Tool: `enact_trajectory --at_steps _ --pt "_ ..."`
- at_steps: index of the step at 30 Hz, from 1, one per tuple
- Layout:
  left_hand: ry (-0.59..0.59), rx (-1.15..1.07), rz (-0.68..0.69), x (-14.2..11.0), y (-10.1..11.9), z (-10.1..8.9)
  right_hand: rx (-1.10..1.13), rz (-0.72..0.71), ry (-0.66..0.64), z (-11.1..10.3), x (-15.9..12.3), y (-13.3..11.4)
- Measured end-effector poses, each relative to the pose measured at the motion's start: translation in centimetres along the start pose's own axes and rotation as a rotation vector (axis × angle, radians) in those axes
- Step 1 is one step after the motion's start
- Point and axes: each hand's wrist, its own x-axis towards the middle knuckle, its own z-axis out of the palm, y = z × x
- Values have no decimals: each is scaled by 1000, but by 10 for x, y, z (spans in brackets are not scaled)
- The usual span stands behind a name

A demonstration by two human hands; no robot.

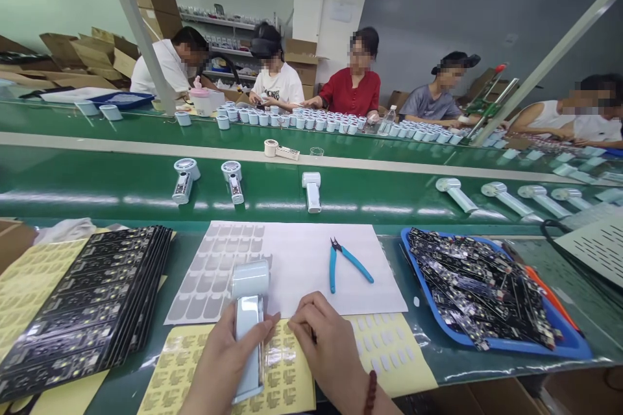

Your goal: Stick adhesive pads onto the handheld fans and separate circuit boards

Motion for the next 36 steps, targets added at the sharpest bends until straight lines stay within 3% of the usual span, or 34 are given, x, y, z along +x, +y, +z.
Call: enact_trajectory --at_steps 4,8,12,17,25,31,33,36 --pt "8 5 -8 0 -2 -1 113 -3 -37 -6 -4 0" --pt "-29 -79 -61 -5 4 -1 476 107 -32 -27 -5 -17" --pt "-95 -147 -113 -3 11 2 602 145 -118 -31 -2 -37" --pt "-229 -264 -80 6 15 10 540 142 -170 -25 5 -54" --pt "-171 -267 -55 11 22 19 403 125 -187 -32 15 -58" --pt "-123 -241 -85 12 27 27 231 -59 -99 -22 15 -49" --pt "-117 -242 -123 12 30 30 292 -50 -69 -22 16 -47" --pt "-165 -246 -193 14 38 35 558 70 17 -30 17 -43"
